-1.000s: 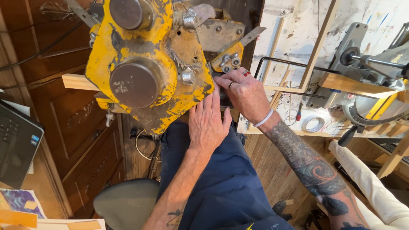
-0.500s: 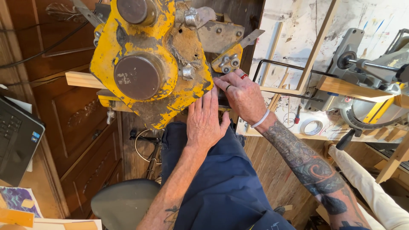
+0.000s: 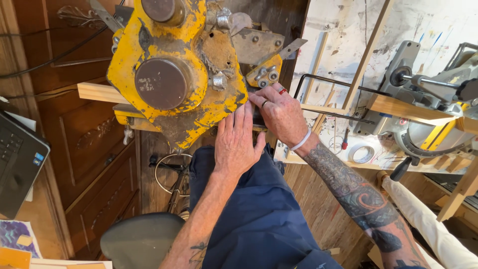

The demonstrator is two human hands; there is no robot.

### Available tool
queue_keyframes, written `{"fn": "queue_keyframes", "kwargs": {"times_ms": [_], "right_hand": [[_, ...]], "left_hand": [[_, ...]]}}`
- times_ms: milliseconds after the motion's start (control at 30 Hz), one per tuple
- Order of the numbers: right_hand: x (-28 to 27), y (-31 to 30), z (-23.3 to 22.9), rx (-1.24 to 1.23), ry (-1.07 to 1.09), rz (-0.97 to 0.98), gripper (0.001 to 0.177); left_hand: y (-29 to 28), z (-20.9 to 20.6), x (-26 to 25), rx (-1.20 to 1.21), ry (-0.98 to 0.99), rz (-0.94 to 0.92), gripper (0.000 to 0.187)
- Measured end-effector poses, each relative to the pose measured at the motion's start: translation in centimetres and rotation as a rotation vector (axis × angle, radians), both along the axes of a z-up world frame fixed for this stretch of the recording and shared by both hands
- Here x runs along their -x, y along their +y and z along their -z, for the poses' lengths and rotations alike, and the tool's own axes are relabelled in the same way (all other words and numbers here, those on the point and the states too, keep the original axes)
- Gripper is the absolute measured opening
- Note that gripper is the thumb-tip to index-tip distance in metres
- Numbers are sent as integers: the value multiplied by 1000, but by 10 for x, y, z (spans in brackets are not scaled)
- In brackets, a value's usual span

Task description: Trimming small wooden strips to specific angles using a manual miter trimmer and checking their fit.

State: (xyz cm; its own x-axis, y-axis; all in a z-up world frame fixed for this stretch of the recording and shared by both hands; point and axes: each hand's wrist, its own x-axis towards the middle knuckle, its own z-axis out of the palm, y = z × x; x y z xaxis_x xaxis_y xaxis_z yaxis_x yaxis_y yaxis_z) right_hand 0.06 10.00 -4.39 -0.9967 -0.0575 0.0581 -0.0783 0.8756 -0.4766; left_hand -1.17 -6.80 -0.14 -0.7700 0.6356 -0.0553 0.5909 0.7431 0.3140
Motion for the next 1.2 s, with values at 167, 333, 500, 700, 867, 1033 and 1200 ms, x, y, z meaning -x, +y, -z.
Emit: {"fn": "queue_keyframes", "kwargs": {"times_ms": [167,333,500,700,867,1033,1200], "right_hand": [[7,-1,-5,51,-16,1,22],[7,-7,1,42,-14,-10,15],[-1,-10,8,63,-14,5,11],[-1,-10,4,66,17,-12,12],[6,-10,1,56,48,-20,13],[3,-12,-1,60,49,-9,14],[3,-16,-5,79,29,-8,13]], "left_hand": [[-5,27,-6,-19,-3,0,75],[-8,24,-6,-29,-8,-45,75],[-14,21,-8,-32,25,-30,72],[-15,15,-5,-75,39,-32,72],[-15,24,-3,-80,27,-23,71],[-16,24,-7,-54,20,-15,71],[-18,32,-11,-49,25,-22,72]]}}
